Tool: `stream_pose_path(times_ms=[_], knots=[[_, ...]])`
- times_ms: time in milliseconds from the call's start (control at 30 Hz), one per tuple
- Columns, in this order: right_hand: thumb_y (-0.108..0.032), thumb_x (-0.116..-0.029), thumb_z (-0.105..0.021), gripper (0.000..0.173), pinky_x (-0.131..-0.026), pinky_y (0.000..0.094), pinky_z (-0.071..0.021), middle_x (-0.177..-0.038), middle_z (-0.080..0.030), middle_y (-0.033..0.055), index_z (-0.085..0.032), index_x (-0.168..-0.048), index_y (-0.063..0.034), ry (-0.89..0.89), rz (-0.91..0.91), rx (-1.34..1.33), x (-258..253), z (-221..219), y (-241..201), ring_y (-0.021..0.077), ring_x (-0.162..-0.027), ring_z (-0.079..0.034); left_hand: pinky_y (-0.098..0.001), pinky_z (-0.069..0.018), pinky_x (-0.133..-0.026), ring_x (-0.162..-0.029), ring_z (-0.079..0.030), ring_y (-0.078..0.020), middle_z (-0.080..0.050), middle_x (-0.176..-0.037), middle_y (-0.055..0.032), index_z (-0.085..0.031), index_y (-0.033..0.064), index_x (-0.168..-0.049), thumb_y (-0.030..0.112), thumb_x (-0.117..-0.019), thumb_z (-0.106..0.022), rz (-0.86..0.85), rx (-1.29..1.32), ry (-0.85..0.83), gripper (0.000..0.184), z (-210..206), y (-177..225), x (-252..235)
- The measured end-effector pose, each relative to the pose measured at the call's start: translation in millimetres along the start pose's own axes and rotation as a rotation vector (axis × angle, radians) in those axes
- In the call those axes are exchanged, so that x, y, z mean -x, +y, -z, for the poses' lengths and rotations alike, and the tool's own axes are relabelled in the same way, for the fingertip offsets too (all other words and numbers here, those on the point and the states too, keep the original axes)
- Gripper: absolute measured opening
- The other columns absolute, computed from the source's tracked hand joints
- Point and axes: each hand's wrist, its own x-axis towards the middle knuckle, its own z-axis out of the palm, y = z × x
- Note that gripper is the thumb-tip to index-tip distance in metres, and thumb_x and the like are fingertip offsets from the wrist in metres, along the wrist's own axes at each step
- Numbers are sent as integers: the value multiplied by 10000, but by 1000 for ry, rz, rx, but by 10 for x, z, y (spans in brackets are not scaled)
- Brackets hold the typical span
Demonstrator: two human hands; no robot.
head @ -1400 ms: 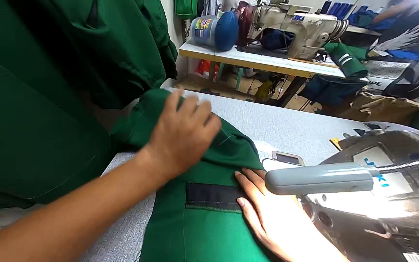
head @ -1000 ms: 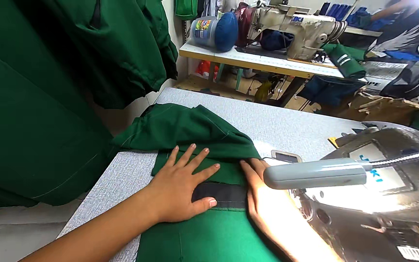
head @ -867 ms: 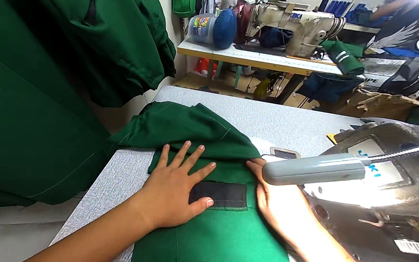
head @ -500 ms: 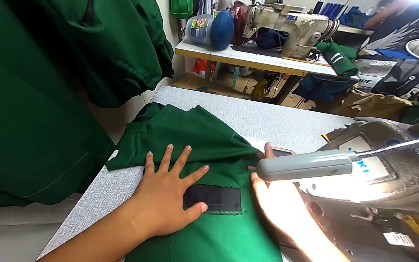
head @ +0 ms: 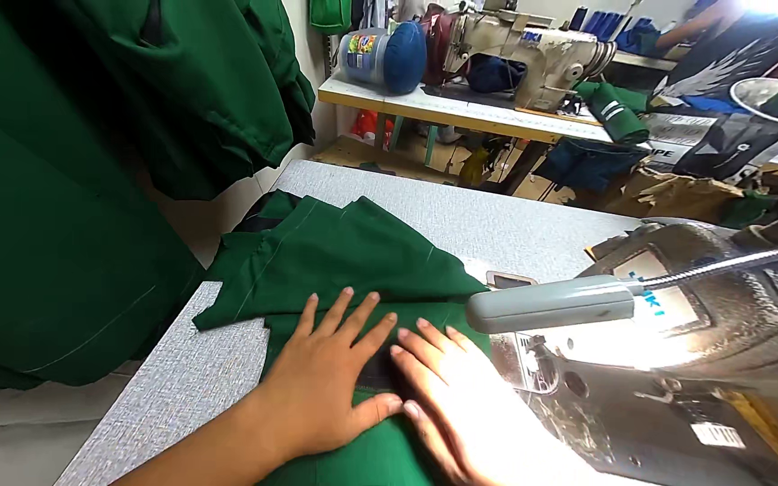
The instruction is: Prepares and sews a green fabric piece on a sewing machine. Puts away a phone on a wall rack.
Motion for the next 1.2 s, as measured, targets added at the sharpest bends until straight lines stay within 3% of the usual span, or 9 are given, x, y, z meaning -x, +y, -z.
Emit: stream_pose_path(times_ms=[67,167,300,367,400,467,633,1000,1200], knots=[[-569,-1060,-261,665,-1158,620,-355,-1573,-482,114,-481,-1534,-156,-143,-113,41,43,-78,116,347,-1471,-424,-765,-54,-1167,-1580,-99,-367,-189,-1714,-51,-259,315,-1632,842,-901,-244,77,30,-155,901,3,-63,-31],[-710,-994,-192,828,-1161,747,-199,-1670,-331,51,-338,-1619,-186,-330,-363,82,-8,25,168,382,-1545,-261,-741,26,-1180,-1589,16,-343,-83,-1733,-23,-160,331,-1650,860,-891,-220,116,34,-280,926,78,-105,-136],[-756,-970,-152,898,-1224,677,-107,-1713,-211,58,-221,-1652,-175,-462,-480,84,-98,120,195,306,-1579,-182,-740,79,-1172,-1588,82,-313,-25,-1738,-2,-107,342,-1654,858,-896,-180,123,-7,-335,920,113,-152,-265],[-689,-1002,-206,852,-1176,685,-264,-1619,-400,156,-389,-1585,-95,-228,-367,178,19,91,178,348,-1495,-385,-793,-17,-1147,-1582,-117,-343,-238,-1701,-51,-323,268,-1617,774,-957,-206,53,-65,-42,840,30,-172,-147],[-637,-1017,-252,796,-1130,676,-350,-1542,-506,168,-481,-1526,-68,-101,-289,216,102,103,169,359,-1435,-474,-809,-117,-1130,-1537,-286,-353,-410,-1623,-70,-484,217,-1537,709,-990,-254,2,-97,195,771,-22,-199,-53],[-490,-1039,-386,611,-1071,615,-443,-1405,-639,139,-585,-1435,-70,-45,-221,181,333,284,72,359,-1353,-561,-774,-220,-1137,-1473,-419,-332,-556,-1510,-60,-607,180,-1429,628,-1021,-337,-38,-71,444,663,-1,-221,229],[-209,-1010,-619,247,-893,442,-520,-947,-735,136,-782,-1162,-103,-110,-273,-137,838,650,-131,301,-967,-673,-539,-488,-1031,-1299,-572,-351,-703,-1273,-86,-740,175,-1204,496,-1014,-546,1,129,346,421,108,-269,1117],[-308,-967,-692,344,-889,447,-521,-1059,-720,148,-746,-1254,-127,-189,-292,-231,939,577,-333,296,-989,-662,-488,-510,-907,-1184,-618,-278,-684,-1269,-37,-701,303,-1277,616,-1015,-437,-54,45,318,487,-34,-353,1422],[-278,-991,-664,233,-846,382,-523,-984,-729,100,-793,-1161,-185,-92,-276,-153,966,480,-367,234,-932,-667,-482,-507,-864,-1135,-634,-266,-708,-1195,-31,-760,332,-1153,575,-1030,-441,-42,62,377,419,-69,-345,1395]])
